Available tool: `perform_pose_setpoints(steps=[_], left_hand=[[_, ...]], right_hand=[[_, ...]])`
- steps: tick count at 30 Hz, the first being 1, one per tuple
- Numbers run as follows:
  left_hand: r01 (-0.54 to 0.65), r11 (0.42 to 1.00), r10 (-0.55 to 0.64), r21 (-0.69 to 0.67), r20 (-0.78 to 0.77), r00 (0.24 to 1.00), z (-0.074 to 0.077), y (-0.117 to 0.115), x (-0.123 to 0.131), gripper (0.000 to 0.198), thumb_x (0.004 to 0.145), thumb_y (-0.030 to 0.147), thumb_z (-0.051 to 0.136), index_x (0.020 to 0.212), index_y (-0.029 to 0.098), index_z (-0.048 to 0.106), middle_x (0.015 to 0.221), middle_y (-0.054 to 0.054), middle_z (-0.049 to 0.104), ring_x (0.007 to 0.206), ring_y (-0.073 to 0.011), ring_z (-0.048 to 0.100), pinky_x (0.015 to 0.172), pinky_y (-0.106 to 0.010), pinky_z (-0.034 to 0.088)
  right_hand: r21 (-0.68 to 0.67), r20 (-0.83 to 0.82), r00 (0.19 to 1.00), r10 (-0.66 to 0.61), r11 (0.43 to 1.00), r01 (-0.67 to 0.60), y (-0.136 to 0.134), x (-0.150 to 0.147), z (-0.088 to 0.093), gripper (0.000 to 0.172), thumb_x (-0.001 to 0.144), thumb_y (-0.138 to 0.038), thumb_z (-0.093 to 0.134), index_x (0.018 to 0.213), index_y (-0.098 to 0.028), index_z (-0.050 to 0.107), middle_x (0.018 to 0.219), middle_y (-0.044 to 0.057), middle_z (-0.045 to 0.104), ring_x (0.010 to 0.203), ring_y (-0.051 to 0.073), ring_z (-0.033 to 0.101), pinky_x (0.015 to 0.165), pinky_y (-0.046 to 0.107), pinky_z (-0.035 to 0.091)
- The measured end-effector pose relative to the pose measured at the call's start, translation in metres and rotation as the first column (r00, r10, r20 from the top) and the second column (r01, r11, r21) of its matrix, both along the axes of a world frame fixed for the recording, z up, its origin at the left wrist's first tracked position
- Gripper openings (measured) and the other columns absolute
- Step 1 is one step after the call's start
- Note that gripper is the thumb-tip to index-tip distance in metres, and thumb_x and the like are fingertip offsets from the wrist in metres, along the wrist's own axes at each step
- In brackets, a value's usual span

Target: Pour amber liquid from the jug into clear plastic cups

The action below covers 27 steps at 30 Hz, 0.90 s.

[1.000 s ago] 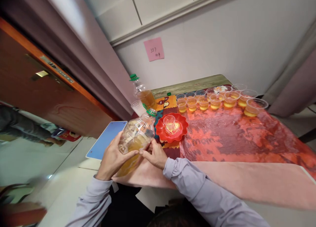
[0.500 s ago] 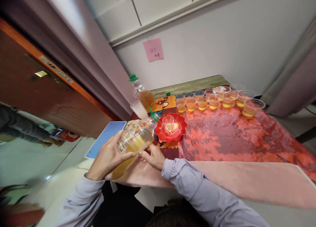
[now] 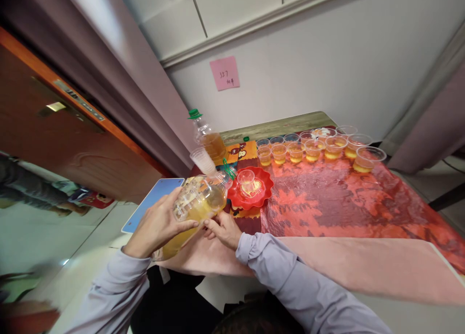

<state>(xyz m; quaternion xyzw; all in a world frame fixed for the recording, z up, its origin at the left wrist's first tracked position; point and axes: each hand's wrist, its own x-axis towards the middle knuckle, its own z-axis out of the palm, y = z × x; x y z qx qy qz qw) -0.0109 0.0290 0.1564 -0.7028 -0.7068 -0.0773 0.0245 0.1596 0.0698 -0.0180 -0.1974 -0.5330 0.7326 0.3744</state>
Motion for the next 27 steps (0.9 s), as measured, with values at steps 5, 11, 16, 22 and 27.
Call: perform_pose_setpoints(steps=[5,11,16,22,27], left_hand=[[0.003,0.999,-0.002,0.033,-0.037,0.999,0.002,0.001,0.001,0.102,0.066,0.069,0.089,0.152,0.026,0.055,0.134,-0.016,0.075,0.123,-0.0420,0.072,0.100,-0.051,0.058],[0.003,1.000,-0.002,0.023,-0.054,0.999,0.004,0.002,0.001,0.098,0.066,0.068,0.089,0.150,0.028,0.057,0.132,-0.016,0.075,0.121,-0.0425,0.072,0.099,-0.052,0.057],[-0.004,1.000,0.004,0.007,-0.052,0.999,0.006,0.005,0.001,0.103,0.065,0.069,0.089,0.153,0.027,0.055,0.133,-0.017,0.075,0.122,-0.0448,0.072,0.102,-0.055,0.056],[0.005,1.000,-0.007,-0.022,-0.086,0.996,0.010,0.008,0.005,0.104,0.067,0.072,0.087,0.154,0.026,0.055,0.129,-0.018,0.076,0.119,-0.0447,0.073,0.098,-0.054,0.057],[-0.040,0.998,0.031,-0.054,-0.157,0.987,0.016,0.012,0.015,0.105,0.067,0.070,0.087,0.155,0.023,0.054,0.128,-0.020,0.076,0.115,-0.0458,0.073,0.092,-0.054,0.058]], right_hand=[[-0.015,-0.024,1.000,0.019,1.000,-0.019,0.002,-0.001,0.000,0.069,0.088,-0.082,0.067,0.115,-0.020,0.062,0.092,0.006,0.077,0.073,0.020,0.078,0.068,0.034,0.066],[-0.039,-0.037,0.998,0.041,0.998,-0.042,0.003,-0.002,0.000,0.072,0.085,-0.085,0.068,0.114,-0.019,0.063,0.094,0.007,0.078,0.073,0.020,0.078,0.067,0.034,0.066],[-0.044,-0.027,0.998,0.049,0.998,-0.050,0.002,-0.002,0.001,0.073,0.084,-0.087,0.067,0.109,-0.019,0.064,0.091,0.007,0.078,0.072,0.020,0.078,0.066,0.033,0.066],[-0.057,-0.034,0.998,0.046,0.997,-0.048,0.002,-0.001,0.004,0.074,0.083,-0.088,0.067,0.107,-0.018,0.063,0.088,0.007,0.076,0.071,0.020,0.078,0.066,0.033,0.065],[-0.072,-0.048,0.998,0.050,0.996,-0.053,0.002,0.000,0.005,0.075,0.083,-0.089,0.067,0.107,-0.018,0.063,0.089,0.007,0.077,0.072,0.020,0.078,0.068,0.034,0.066]])
